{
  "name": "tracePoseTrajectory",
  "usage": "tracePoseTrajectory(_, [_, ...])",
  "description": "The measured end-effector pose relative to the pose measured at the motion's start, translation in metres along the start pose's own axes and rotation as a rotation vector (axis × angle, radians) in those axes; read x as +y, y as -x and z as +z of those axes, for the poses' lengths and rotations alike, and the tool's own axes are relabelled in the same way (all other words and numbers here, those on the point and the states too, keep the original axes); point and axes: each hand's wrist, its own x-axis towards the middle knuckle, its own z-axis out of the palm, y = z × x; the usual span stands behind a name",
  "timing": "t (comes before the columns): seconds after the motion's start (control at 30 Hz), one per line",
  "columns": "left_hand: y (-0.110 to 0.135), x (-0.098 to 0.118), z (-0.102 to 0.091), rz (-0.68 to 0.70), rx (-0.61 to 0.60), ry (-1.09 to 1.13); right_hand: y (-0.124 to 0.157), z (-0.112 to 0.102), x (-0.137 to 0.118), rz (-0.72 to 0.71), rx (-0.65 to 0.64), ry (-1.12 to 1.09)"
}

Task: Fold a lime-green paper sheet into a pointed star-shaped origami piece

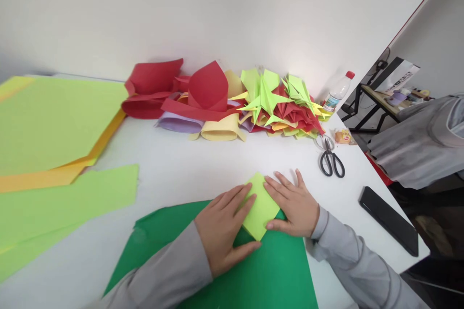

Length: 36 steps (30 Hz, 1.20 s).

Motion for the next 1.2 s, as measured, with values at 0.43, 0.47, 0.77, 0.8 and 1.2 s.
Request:
tracePoseTrajectory(0.43, [0.001,-0.015,-0.003,0.019,0.129,0.213,0.001,-0.007,0.004,-0.038,-0.060,-0.083])
tracePoseTrajectory(0.47, [0.001,-0.016,-0.003,0.015,0.129,0.219,0.001,-0.007,0.005,-0.040,-0.065,-0.088])
tracePoseTrajectory(0.77, [0.001,-0.024,0.001,0.046,0.132,0.170,0.001,0.000,0.009,-0.040,-0.032,-0.025])
tracePoseTrajectory(0.8, [0.000,-0.025,0.002,0.064,0.145,0.175,0.000,0.001,0.010,-0.039,-0.023,-0.021])
tracePoseTrajectory(1.2, [0.000,-0.018,0.006,0.111,0.288,0.223,-0.001,0.010,0.014,-0.034,0.169,-0.042])
